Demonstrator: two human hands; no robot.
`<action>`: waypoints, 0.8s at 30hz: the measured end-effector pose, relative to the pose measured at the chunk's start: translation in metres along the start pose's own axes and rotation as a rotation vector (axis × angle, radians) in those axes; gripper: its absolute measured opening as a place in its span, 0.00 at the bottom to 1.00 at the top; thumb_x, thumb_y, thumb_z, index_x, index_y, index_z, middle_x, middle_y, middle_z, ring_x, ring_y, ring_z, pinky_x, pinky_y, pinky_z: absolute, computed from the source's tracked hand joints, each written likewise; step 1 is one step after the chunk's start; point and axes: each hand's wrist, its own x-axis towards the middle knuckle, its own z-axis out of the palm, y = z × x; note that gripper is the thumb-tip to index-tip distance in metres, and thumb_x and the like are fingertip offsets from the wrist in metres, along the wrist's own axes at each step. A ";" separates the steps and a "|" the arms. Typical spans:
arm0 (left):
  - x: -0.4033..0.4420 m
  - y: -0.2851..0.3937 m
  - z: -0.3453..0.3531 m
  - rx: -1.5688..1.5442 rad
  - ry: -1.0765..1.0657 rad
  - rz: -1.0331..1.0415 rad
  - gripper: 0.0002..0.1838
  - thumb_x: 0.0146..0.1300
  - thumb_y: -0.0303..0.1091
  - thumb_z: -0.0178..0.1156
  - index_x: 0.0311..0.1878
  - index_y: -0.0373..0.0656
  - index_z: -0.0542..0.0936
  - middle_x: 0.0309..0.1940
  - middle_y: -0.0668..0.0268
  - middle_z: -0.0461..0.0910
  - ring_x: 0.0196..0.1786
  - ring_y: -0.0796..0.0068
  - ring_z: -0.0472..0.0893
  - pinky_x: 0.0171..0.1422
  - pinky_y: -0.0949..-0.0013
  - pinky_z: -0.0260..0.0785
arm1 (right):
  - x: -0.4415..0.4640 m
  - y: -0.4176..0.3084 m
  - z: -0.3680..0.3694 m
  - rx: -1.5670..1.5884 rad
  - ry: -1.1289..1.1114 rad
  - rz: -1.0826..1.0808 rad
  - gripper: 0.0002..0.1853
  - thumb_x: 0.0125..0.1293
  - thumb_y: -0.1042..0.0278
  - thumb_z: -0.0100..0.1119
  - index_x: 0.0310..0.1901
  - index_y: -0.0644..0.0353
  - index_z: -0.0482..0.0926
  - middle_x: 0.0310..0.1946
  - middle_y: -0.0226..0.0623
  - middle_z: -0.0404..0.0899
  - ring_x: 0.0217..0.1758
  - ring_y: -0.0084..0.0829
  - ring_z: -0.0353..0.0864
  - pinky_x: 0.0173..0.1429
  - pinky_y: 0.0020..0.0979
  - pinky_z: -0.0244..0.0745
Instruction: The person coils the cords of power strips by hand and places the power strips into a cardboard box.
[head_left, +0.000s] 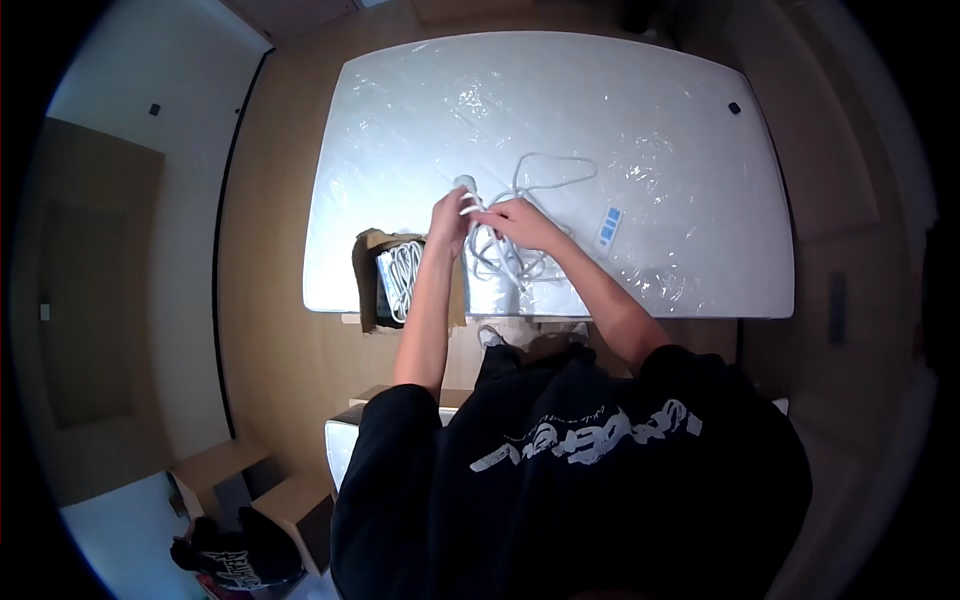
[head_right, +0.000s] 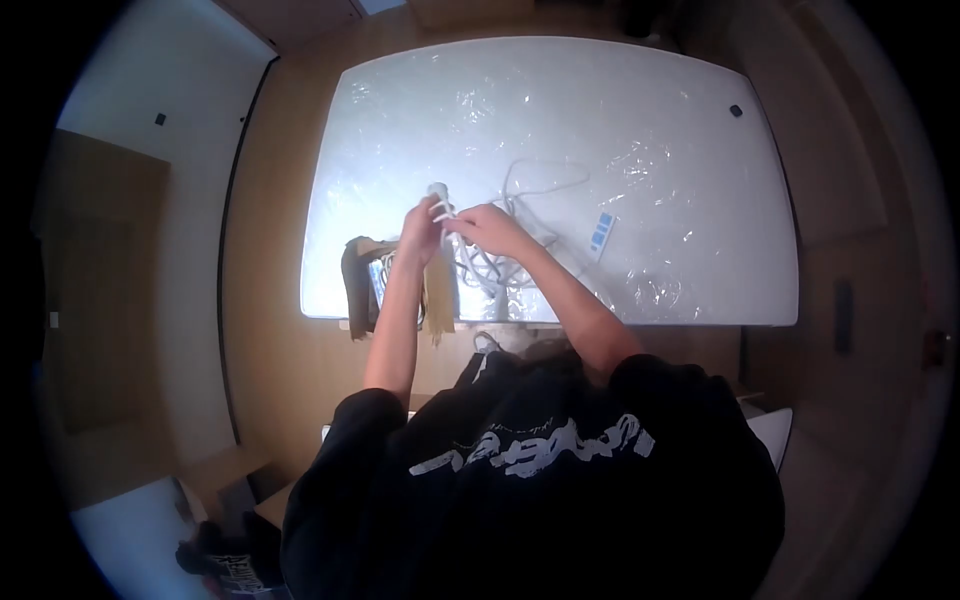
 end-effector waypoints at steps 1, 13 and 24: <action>0.002 -0.007 -0.010 0.092 -0.031 -0.034 0.15 0.64 0.37 0.51 0.45 0.32 0.70 0.33 0.57 0.74 0.30 0.66 0.77 0.31 0.70 0.74 | 0.001 0.004 0.002 -0.004 -0.001 0.007 0.21 0.64 0.53 0.56 0.25 0.66 0.78 0.14 0.31 0.72 0.20 0.19 0.68 0.27 0.25 0.63; -0.041 -0.016 0.014 0.643 -0.371 0.088 0.17 0.69 0.43 0.49 0.41 0.36 0.76 0.20 0.65 0.74 0.15 0.84 0.62 0.17 0.79 0.50 | 0.001 0.028 -0.011 0.267 0.186 0.241 0.23 0.68 0.51 0.51 0.34 0.68 0.78 0.23 0.29 0.74 0.28 0.21 0.71 0.34 0.24 0.67; -0.019 -0.093 0.017 0.786 0.036 0.417 0.12 0.61 0.30 0.48 0.34 0.38 0.81 0.17 0.60 0.76 0.22 0.70 0.77 0.30 0.66 0.68 | -0.107 0.022 -0.018 0.529 0.021 0.466 0.22 0.64 0.63 0.50 0.58 0.66 0.69 0.40 0.38 0.78 0.36 0.24 0.78 0.30 0.22 0.73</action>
